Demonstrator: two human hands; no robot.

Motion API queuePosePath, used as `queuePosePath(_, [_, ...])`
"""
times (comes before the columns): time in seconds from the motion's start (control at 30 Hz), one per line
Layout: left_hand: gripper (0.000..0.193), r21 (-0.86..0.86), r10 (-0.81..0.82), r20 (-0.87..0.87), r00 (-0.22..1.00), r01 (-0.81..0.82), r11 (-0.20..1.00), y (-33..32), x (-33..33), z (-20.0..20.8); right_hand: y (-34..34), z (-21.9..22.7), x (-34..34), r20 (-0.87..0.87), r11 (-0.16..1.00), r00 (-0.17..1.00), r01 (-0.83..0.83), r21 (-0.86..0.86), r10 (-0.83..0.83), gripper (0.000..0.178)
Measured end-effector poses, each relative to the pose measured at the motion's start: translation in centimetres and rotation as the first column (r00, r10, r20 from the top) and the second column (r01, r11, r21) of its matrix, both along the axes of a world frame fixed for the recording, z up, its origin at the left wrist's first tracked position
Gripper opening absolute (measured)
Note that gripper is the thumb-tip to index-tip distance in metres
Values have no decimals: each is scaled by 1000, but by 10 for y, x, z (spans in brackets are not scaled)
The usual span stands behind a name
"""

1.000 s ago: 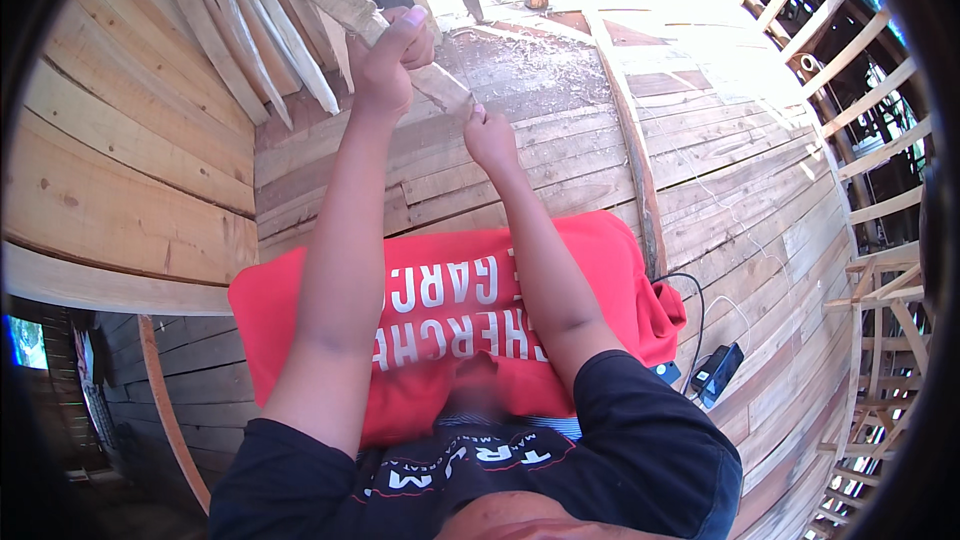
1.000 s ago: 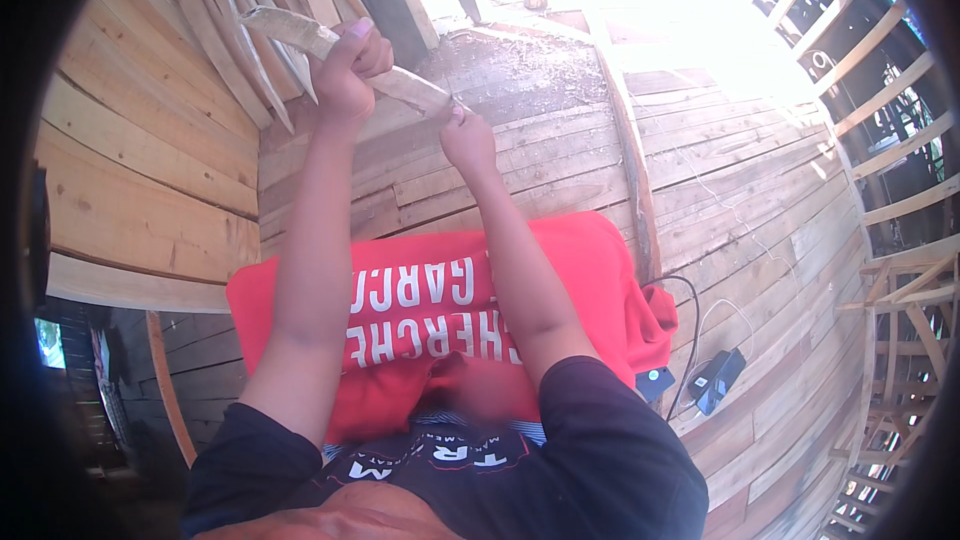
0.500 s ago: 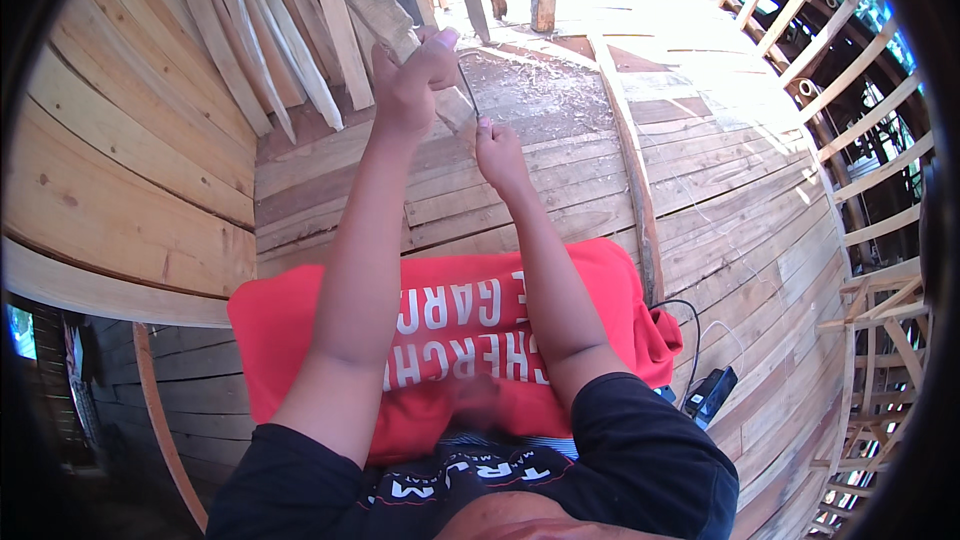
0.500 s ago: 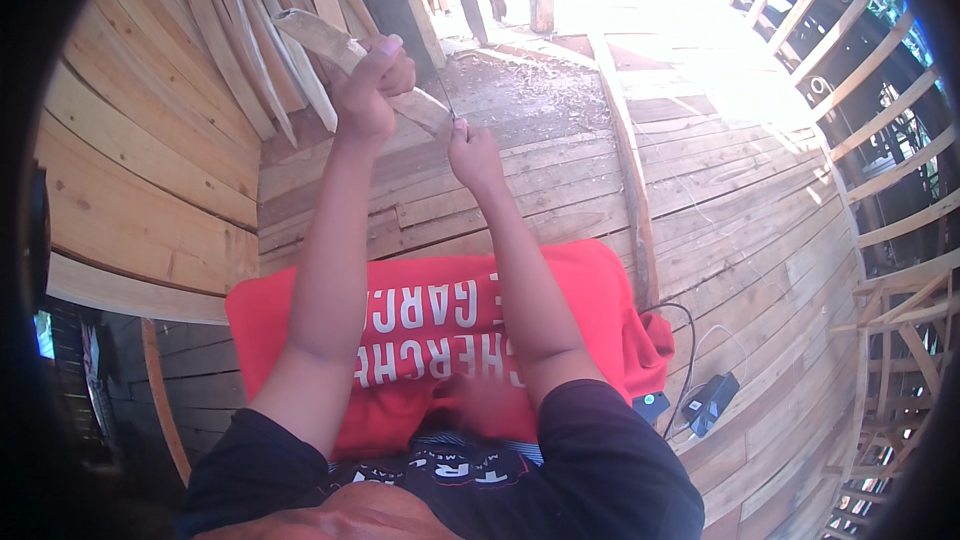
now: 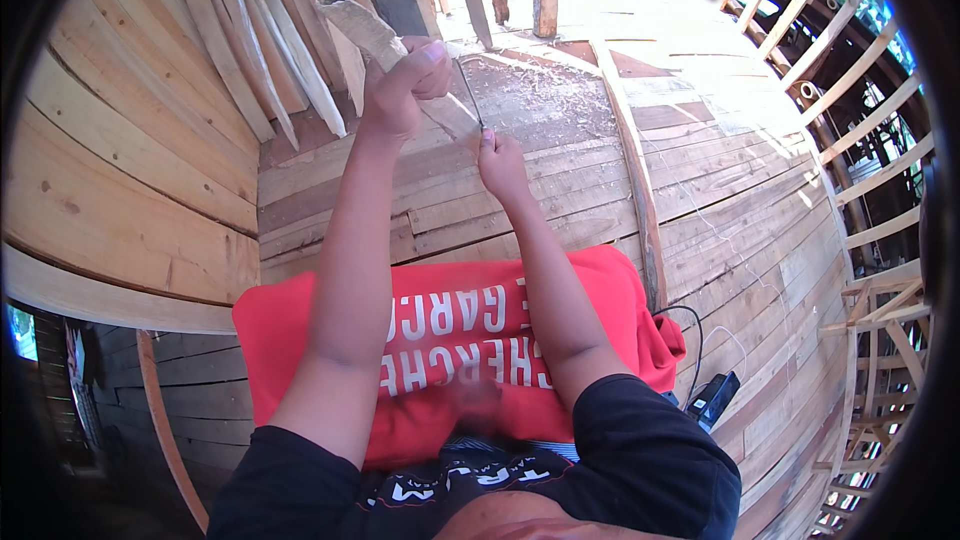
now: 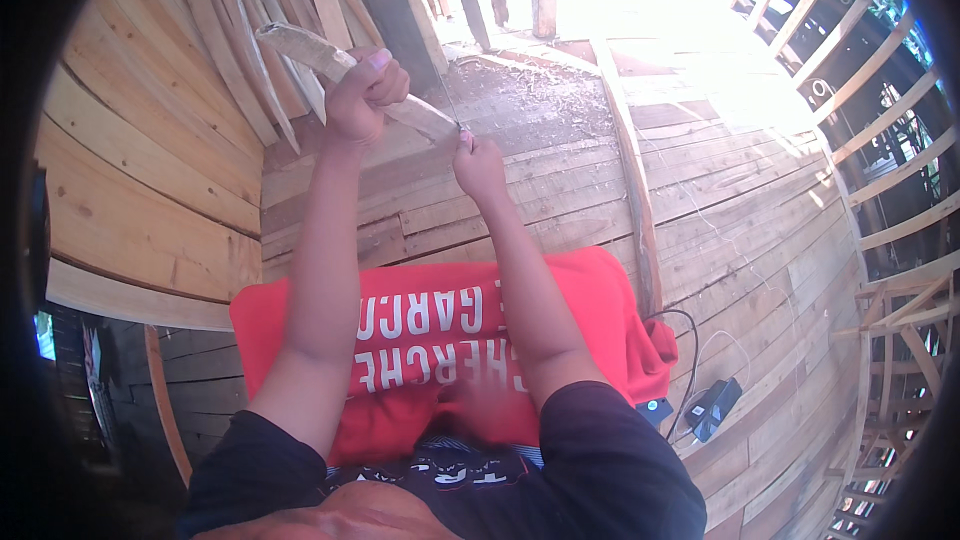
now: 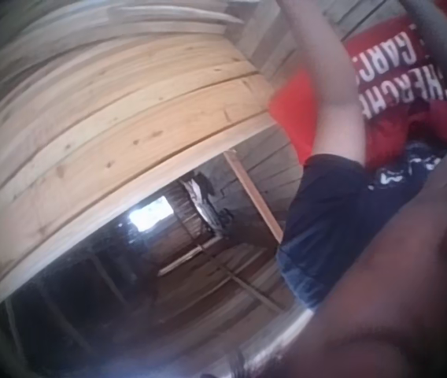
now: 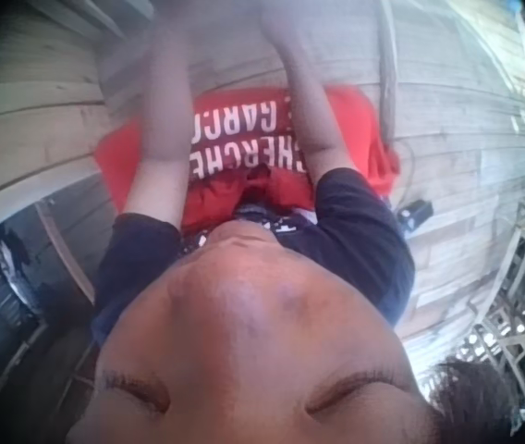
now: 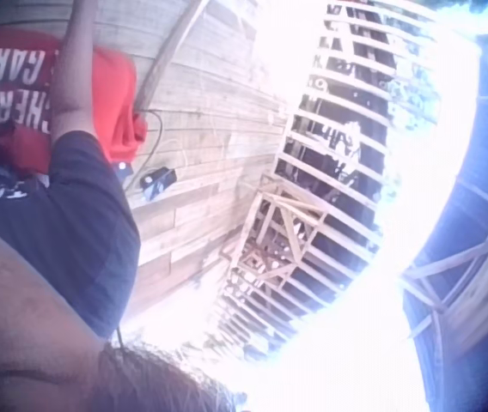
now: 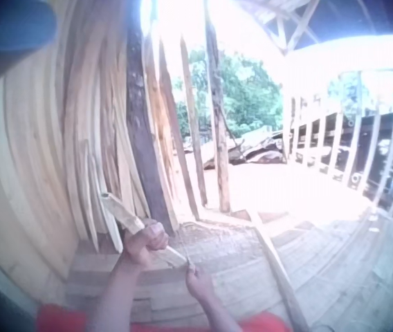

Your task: The person uses a knife to carve a long, thin piece of wood, repeatedly shaving off thin strips of material. The person holds the wood with one hand and the knife with the other, working on a wooden deck surface.

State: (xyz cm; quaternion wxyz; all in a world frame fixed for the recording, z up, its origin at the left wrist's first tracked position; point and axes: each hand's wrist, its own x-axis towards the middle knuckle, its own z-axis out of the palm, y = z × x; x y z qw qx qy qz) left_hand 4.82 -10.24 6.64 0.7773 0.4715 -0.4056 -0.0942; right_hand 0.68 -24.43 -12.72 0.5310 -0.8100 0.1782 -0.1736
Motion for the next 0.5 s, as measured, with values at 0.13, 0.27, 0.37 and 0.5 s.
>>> queuePosePath(0.13, [44,-16,-62,-4,998,62,998,9,10,-7,15,19,-5,-66,996,995,75,-46,-78,46])
queuePosePath(0.27, [43,18,-96,13,995,96,995,11,11,-10,17,37,-16,-63,999,998,-18,-41,15,45])
queuePosePath(0.37, [43,17,-70,7,997,70,997,1,3,-7,3,9,-13,-48,1000,999,10,-27,-11,44])
queuePosePath(0.5, [43,13,-70,-6,998,70,997,9,4,-11,18,53,-25,-126,998,992,-22,-64,14,44])
